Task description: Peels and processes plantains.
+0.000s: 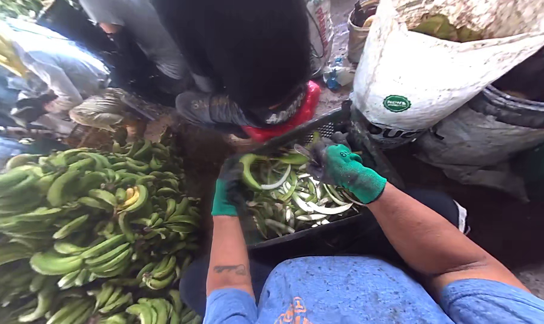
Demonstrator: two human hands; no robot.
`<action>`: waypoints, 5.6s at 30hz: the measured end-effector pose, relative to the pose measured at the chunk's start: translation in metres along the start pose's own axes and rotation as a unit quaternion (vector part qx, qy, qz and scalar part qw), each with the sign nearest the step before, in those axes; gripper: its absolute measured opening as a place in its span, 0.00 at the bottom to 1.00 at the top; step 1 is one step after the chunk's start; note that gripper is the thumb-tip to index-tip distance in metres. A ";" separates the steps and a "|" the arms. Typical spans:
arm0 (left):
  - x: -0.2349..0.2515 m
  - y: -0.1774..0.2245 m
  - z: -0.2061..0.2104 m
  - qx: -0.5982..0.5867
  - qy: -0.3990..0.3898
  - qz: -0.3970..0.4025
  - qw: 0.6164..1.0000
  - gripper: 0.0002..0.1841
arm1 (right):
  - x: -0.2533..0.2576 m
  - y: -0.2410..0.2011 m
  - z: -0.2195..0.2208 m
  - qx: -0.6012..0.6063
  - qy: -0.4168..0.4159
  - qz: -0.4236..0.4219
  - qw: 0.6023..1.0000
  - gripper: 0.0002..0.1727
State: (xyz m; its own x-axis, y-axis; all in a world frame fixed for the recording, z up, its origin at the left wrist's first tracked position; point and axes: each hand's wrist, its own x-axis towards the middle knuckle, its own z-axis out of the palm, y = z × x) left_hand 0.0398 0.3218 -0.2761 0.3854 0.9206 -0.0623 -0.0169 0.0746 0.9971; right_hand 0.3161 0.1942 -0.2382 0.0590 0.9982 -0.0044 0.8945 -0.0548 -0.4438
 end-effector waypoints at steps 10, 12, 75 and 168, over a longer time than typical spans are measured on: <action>-0.081 -0.022 0.032 -0.318 0.064 -0.142 0.935 0.20 | 0.018 -0.081 0.076 0.020 -0.114 -0.037 0.993 0.20; -0.098 -0.024 0.035 -0.344 0.054 -0.159 0.924 0.21 | 0.023 -0.086 0.081 0.008 -0.148 -0.025 0.989 0.22; -0.088 -0.047 0.026 -0.124 0.133 -0.031 0.983 0.21 | -0.041 -0.114 0.096 0.122 0.049 -0.185 0.974 0.21; -0.071 -0.006 0.051 -0.194 0.013 -0.033 0.980 0.20 | 0.041 -0.052 0.037 -0.080 -0.097 0.128 0.984 0.23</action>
State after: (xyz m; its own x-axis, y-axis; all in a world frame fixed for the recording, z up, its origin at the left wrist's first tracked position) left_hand 0.0599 0.2362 -0.2753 0.3744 0.9179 -0.1313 -0.3454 0.2694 0.8990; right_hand 0.2555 0.2389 -0.2488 0.2188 0.9361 -0.2753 0.9208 -0.2915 -0.2594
